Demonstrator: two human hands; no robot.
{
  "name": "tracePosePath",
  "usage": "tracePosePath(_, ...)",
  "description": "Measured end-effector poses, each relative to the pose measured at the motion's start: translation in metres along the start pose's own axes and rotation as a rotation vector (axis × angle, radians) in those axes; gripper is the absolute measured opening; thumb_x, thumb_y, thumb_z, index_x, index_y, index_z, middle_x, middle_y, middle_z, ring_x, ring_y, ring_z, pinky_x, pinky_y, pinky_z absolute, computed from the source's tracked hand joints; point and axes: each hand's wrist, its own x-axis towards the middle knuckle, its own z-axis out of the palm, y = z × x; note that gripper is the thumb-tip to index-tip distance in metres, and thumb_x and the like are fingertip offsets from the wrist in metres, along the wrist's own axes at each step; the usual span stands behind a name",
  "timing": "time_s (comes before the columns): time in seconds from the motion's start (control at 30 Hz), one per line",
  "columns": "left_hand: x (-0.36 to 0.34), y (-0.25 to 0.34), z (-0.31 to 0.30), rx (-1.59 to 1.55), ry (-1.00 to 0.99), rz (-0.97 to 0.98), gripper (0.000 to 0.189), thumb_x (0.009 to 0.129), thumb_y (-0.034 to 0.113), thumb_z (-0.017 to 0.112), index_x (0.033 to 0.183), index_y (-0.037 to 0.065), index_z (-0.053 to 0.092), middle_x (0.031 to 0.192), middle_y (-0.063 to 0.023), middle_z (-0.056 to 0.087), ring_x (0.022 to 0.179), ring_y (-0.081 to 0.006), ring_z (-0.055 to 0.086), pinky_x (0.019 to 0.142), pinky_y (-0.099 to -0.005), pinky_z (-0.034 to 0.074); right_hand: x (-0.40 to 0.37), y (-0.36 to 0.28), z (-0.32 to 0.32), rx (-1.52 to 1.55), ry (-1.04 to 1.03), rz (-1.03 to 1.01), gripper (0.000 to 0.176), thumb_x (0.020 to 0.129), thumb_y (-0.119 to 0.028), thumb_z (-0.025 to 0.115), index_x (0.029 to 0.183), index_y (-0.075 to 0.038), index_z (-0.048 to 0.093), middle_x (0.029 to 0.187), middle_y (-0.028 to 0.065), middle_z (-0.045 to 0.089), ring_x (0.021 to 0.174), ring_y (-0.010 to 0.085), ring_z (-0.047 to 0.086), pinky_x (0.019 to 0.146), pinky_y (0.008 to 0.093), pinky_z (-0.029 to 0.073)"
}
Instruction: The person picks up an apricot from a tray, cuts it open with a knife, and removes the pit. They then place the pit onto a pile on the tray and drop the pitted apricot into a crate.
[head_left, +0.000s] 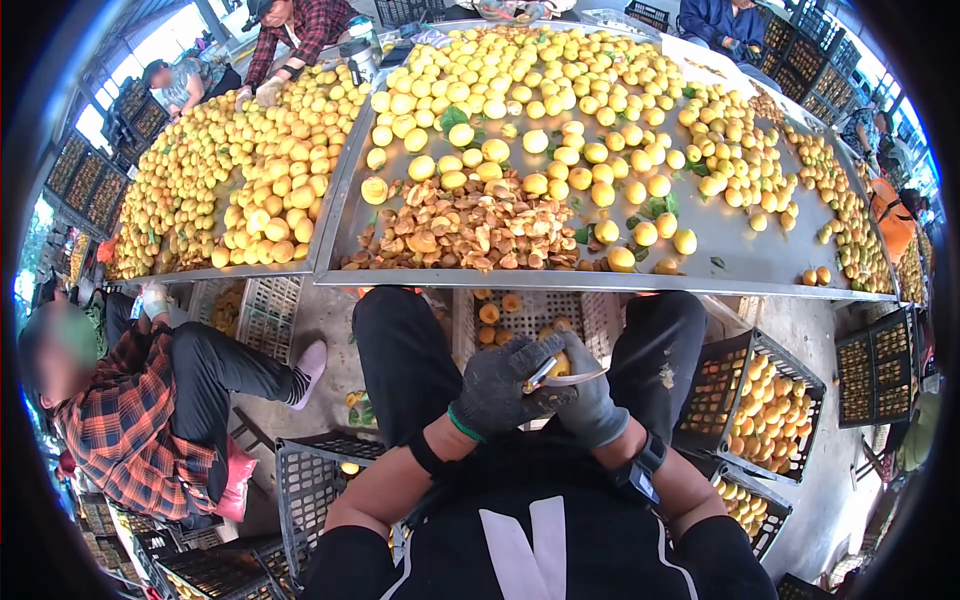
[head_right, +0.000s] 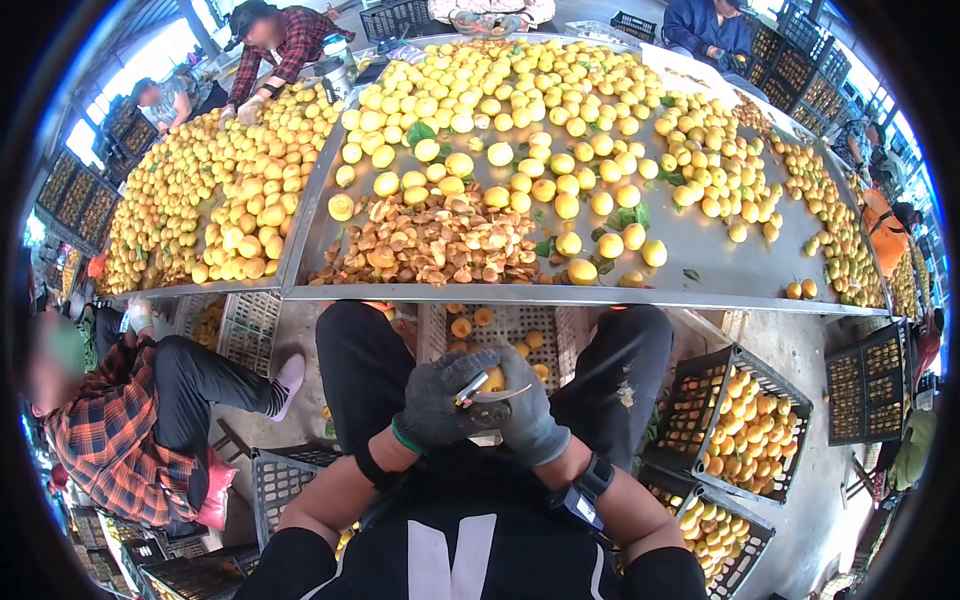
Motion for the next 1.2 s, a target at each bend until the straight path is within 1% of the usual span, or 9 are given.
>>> tracePosePath(0.2,0.001,0.0,0.015,-0.197,0.17,0.074,0.042,0.076,0.025,0.073,0.111,0.005,0.061,0.102,-0.0107,0.065,0.088,-0.0299,0.063,0.074,-0.035,0.051,0.011,0.007,0.011,0.091,0.199,0.056,0.027,0.087,-0.012,0.053,0.11,0.003,0.051,0.105,0.0218,0.055,0.1,0.0358,0.056,0.084,0.0376,0.047)
tracePosePath(0.4,0.002,0.025,0.02,-0.805,0.321,-0.415,0.028,0.088,0.016,0.061,0.113,0.002,0.06,0.101,-0.0081,0.065,0.091,-0.016,0.061,0.078,-0.0301,0.049,0.027,-0.046,0.01,-0.28,0.543,-0.174,0.018,0.09,-0.009,0.044,0.096,0.004,0.054,0.089,0.0179,0.054,0.078,0.0346,0.054,0.07,0.0394,0.045)
tracePosePath(0.47,0.017,0.042,0.01,-1.033,0.448,-0.548,0.025,0.093,0.017,0.055,0.112,0.001,0.06,0.103,-0.0044,0.063,0.093,-0.0104,0.058,0.08,-0.0276,0.048,0.035,-0.057,0.008,0.218,0.522,-0.11,0.017,0.09,-0.009,0.043,0.086,0.002,0.056,0.078,0.0165,0.051,0.068,0.0329,0.051,0.062,0.0395,0.042)
tracePosePath(0.67,0.013,0.015,0.011,-0.479,0.223,-0.381,0.053,0.078,0.014,0.066,0.125,0.003,0.047,0.109,-0.0159,0.059,0.106,-0.0284,0.057,0.093,-0.0388,0.043,0.042,-0.012,0.008,0.239,0.435,-0.059,0.012,0.086,-0.005,0.049,0.081,0.003,0.056,0.078,0.0162,0.055,0.071,0.0314,0.055,0.063,0.0362,0.045)
tracePosePath(0.8,0.013,-0.005,0.006,-1.34,0.062,-0.927,0.034,0.083,0.02,0.06,0.112,0.005,0.05,0.085,-0.0092,0.052,0.07,-0.0205,0.052,0.061,-0.03,0.042,0.031,0.016,-0.015,-0.207,0.398,-0.106,0.023,0.093,-0.014,0.051,0.106,0.003,0.058,0.094,0.0139,0.062,0.088,0.0261,0.06,0.081,0.0271,0.045)
tracePosePath(0.87,0.017,-0.015,0.005,-1.943,0.138,-0.875,0.026,0.093,0.038,0.051,0.095,0.011,0.051,0.058,0.0013,0.041,0.037,-0.0075,0.034,0.033,-0.0193,0.027,0.031,0.041,-0.013,0.572,0.326,0.453,0.024,0.095,-0.019,0.051,0.108,0.001,0.057,0.103,0.0101,0.062,0.093,0.0206,0.058,0.083,0.0293,0.044)
tracePosePath(1.0,0.016,-0.013,0.002,-1.72,0.079,-1.022,0.034,0.093,0.045,0.05,0.093,0.011,0.053,0.053,0.0006,0.043,0.037,-0.0077,0.037,0.031,-0.0207,0.025,0.021,0.022,-0.019,0.204,0.19,-0.114,0.043,0.094,-0.025,0.055,0.13,-0.003,0.046,0.128,0.0067,0.05,0.114,0.0148,0.047,0.094,0.0255,0.04)
tracePosePath(1.03,0.013,-0.014,0.004,-1.716,0.076,-1.027,0.034,0.093,0.045,0.05,0.093,0.011,0.053,0.053,0.0006,0.043,0.037,-0.0077,0.037,0.031,-0.0207,0.025,0.018,0.001,-0.014,0.765,0.047,0.009,0.054,0.091,-0.02,0.06,0.138,-0.005,0.038,0.137,0.0073,0.041,0.121,0.015,0.042,0.099,0.0264,0.036)
tracePosePath(1.2,0.007,-0.017,0.014,-1.051,0.015,-0.819,0.021,0.091,0.029,0.06,0.098,0.009,0.057,0.056,0.001,0.047,0.042,-0.0082,0.044,0.037,-0.0219,0.031,0.015,0.001,-0.007,0.592,-0.137,0.076,0.054,0.088,-0.007,0.061,0.137,-0.004,0.038,0.128,0.0063,0.048,0.115,0.013,0.047,0.098,0.0286,0.039)
